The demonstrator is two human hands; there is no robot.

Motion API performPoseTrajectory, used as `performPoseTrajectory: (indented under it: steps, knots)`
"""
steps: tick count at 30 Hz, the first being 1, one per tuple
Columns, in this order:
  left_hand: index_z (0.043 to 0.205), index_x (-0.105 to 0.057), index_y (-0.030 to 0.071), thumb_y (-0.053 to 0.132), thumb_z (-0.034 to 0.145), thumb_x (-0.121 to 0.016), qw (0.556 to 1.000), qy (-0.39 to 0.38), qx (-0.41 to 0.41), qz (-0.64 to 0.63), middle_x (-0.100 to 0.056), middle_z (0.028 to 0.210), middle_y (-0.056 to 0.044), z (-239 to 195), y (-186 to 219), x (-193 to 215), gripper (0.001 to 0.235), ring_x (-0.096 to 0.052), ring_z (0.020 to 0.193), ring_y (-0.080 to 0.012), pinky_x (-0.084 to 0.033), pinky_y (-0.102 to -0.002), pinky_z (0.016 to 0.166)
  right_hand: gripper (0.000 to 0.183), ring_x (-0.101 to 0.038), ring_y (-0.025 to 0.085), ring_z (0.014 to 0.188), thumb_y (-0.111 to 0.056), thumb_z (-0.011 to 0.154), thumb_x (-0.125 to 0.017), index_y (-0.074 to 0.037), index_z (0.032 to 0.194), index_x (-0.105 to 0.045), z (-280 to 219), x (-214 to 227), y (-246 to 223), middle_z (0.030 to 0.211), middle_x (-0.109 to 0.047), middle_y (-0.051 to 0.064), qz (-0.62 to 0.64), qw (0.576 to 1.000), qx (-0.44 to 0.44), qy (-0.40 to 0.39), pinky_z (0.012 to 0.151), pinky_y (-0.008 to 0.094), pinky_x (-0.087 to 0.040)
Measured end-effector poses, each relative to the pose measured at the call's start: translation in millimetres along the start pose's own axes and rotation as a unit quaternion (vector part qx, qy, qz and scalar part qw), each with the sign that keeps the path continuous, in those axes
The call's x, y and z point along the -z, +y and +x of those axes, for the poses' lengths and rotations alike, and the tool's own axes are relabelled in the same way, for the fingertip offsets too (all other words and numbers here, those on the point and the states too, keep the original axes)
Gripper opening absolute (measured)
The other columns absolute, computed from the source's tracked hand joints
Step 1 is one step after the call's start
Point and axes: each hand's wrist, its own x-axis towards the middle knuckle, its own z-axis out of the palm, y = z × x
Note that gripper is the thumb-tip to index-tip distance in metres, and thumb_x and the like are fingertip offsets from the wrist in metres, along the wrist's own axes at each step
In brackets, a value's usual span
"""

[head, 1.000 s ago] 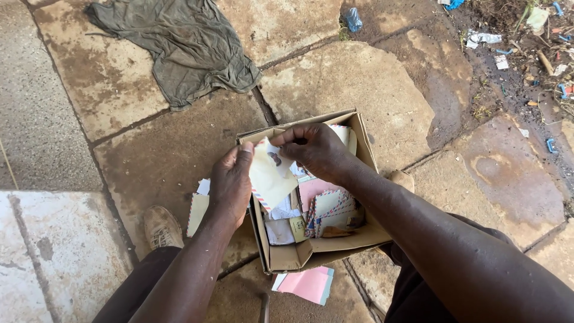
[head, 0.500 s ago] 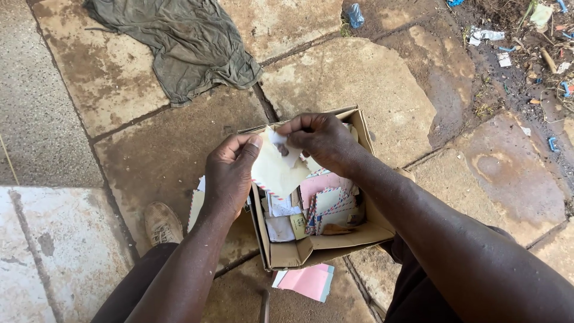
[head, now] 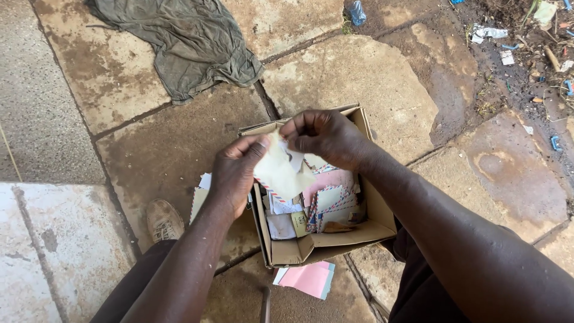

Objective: Sorting through a box of envelopes and small photographs, inspecting each item before placing it back or in a stack.

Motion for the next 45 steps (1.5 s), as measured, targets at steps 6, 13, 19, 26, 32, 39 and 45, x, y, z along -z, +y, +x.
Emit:
performPoseTrajectory:
  steps: [6,13,19,26,32,39,45]
  knots:
    - [0.114,-0.084,0.014,0.028,0.095,-0.083,0.999,0.004,0.022,-0.029,-0.079,0.097,-0.006,5.4,-7.4,-4.3,0.023,-0.07,0.092,-0.0113,-0.065,-0.034,0.09,0.031,-0.068,0.013,0.062,0.002,0.082,-0.091,-0.002,0.105,-0.072,12.5,-18.4,29.1,0.081,-0.073,0.009,0.052,0.998,0.018,0.022,0.047,0.019,-0.052]
    - [0.119,-0.08,0.013,0.029,0.097,-0.081,0.994,0.045,0.001,-0.101,-0.077,0.098,-0.01,19.7,-20.1,-0.3,0.027,-0.075,0.092,-0.0155,-0.067,-0.033,0.086,0.013,-0.067,0.013,0.082,-0.02,0.094,-0.086,-0.01,0.098,-0.08,-13.5,-21.0,-4.5,0.086,-0.072,0.006,-0.048,0.998,0.026,0.02,0.076,0.027,-0.058]
    - [0.116,-0.08,0.014,0.031,0.096,-0.082,0.993,0.072,-0.033,-0.093,-0.073,0.097,-0.005,25.3,-9.8,-1.8,0.026,-0.07,0.09,-0.0122,-0.066,-0.034,0.087,0.041,-0.059,0.002,0.09,-0.033,0.097,-0.082,-0.011,0.128,-0.066,-19.2,-9.6,-0.1,0.105,-0.066,-0.003,0.073,0.997,-0.015,-0.029,0.079,0.02,-0.055]
    - [0.118,-0.077,0.013,0.026,0.099,-0.075,0.997,0.071,0.033,-0.009,-0.073,0.098,-0.007,20.2,-19.5,-9.3,0.024,-0.07,0.087,-0.0152,-0.064,-0.034,0.082,0.101,-0.066,0.011,0.112,-0.004,0.074,-0.095,-0.008,0.158,-0.04,-32.0,-1.7,-12.4,0.126,-0.066,0.003,0.036,0.988,-0.02,-0.147,0.094,0.026,-0.059]
    - [0.117,-0.077,0.011,0.036,0.097,-0.07,0.985,-0.032,0.153,0.068,-0.078,0.088,-0.018,17.3,-32.6,-14.3,0.033,-0.078,0.069,-0.0269,-0.063,-0.031,0.049,0.044,-0.062,0.021,0.085,-0.009,0.079,-0.093,-0.018,0.121,-0.082,-38.2,2.8,7.9,0.093,-0.063,0.006,-0.224,0.97,0.079,-0.055,0.08,0.036,-0.056]
    - [0.147,-0.06,0.033,0.052,0.103,-0.048,0.906,-0.052,0.108,0.407,-0.068,0.137,-0.006,35.1,-30.1,17.5,0.049,-0.069,0.125,-0.0298,-0.059,-0.052,0.1,0.031,-0.07,0.033,0.089,-0.044,0.086,-0.088,-0.016,0.095,-0.076,-14.1,80.9,95.3,0.089,-0.067,0.008,-0.432,0.897,-0.018,0.094,0.079,0.047,-0.054]
    - [0.151,-0.058,0.016,0.054,0.1,-0.05,0.851,-0.125,0.062,0.506,-0.078,0.123,-0.008,13.3,2.6,8.1,0.064,-0.072,0.122,-0.0301,-0.059,-0.05,0.1,0.022,-0.068,0.032,0.119,-0.034,0.092,-0.074,-0.033,0.113,-0.083,14.3,100.9,145.3,0.118,-0.074,0.004,-0.595,0.798,-0.095,0.023,0.1,0.05,-0.055]
